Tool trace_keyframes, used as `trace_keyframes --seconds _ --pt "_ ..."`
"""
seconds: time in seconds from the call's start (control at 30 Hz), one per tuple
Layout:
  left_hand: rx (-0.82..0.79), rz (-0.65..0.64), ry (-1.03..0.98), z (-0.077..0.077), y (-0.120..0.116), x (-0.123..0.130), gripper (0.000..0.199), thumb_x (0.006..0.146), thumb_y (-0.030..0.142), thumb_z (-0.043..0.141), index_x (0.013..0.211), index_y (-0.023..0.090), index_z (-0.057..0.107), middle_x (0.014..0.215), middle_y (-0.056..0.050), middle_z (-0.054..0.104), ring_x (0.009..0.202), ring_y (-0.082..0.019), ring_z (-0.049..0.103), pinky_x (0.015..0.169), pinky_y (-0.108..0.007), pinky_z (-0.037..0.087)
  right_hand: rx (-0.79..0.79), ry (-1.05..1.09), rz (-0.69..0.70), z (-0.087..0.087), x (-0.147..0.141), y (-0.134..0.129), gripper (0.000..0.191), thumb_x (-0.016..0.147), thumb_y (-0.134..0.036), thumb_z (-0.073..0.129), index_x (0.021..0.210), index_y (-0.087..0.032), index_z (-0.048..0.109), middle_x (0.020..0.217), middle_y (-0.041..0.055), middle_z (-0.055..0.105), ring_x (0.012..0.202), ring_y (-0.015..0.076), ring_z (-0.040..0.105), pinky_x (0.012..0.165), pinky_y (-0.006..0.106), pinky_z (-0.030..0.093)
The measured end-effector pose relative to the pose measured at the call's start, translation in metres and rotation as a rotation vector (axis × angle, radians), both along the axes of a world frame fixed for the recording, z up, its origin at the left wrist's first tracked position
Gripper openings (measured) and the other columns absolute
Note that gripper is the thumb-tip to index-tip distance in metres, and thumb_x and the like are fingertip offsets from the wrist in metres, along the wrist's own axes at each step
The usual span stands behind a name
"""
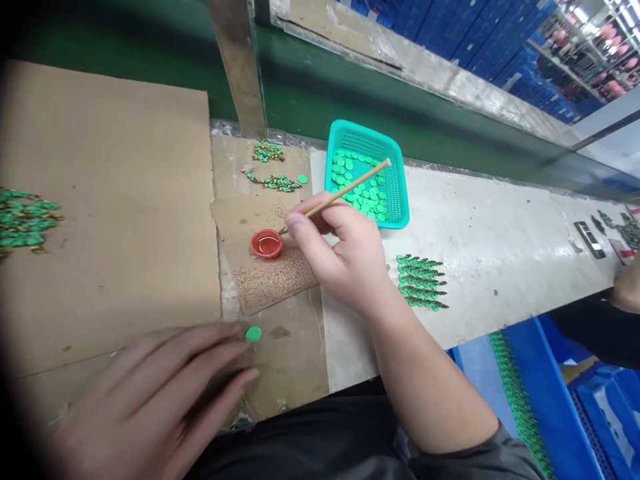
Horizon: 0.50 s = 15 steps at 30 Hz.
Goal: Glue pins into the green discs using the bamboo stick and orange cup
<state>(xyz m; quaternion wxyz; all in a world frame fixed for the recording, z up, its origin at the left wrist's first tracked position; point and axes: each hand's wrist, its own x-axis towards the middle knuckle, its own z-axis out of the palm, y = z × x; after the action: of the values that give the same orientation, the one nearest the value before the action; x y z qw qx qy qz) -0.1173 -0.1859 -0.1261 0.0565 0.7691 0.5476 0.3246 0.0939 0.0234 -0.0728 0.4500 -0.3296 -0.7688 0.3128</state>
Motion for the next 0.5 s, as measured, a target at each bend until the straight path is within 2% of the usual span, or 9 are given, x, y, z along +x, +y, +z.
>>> trace_keyframes --seconds 0.1,0.23,0.37,0.5 --pt "0.057 -0.051 0.028 -0.01 -0.008 -0.001 0.028 0.119 0.025 0.071 0.143 0.03 0.085 0.149 -0.006 0.089 0.131 -0.03 0.081 0.117 -0.049 0.062 0.105 -0.088 0.019 0.003 -0.005 -0.003 0.024 0.117 -0.026 0.081 0.094 -0.025 0.08 0.095 0.0005 0.088 0.078 0.015 0.08 0.071 0.029 0.065" --pt "0.119 -0.057 -0.021 -0.019 -0.01 0.005 0.03 0.119 0.019 0.066 0.14 0.025 0.087 0.147 -0.004 0.09 0.128 -0.028 0.08 0.124 -0.05 0.055 0.254 -0.165 0.049 0.002 -0.013 -0.002 0.027 0.117 -0.018 0.081 0.091 -0.025 0.078 0.088 -0.0022 0.086 0.076 0.0141 0.078 0.072 0.028 0.063" --pt "0.101 -0.048 -0.052 -0.022 -0.011 0.007 0.033 0.121 0.022 0.062 0.143 0.025 0.086 0.15 -0.004 0.089 0.135 -0.03 0.079 0.126 -0.051 0.052 0.274 -0.196 0.045 0.001 -0.017 0.0 0.028 0.116 -0.016 0.081 0.09 -0.025 0.076 0.087 -0.0022 0.085 0.077 0.0148 0.079 0.073 0.028 0.063" --pt "0.085 -0.035 -0.056 -0.023 -0.011 0.007 0.033 0.121 0.024 0.063 0.144 0.024 0.087 0.149 -0.006 0.09 0.134 -0.031 0.079 0.124 -0.05 0.052 0.274 -0.215 0.054 0.0 -0.019 0.001 0.03 0.115 -0.015 0.082 0.087 -0.025 0.075 0.087 -0.0017 0.085 0.076 0.0149 0.079 0.073 0.028 0.062"
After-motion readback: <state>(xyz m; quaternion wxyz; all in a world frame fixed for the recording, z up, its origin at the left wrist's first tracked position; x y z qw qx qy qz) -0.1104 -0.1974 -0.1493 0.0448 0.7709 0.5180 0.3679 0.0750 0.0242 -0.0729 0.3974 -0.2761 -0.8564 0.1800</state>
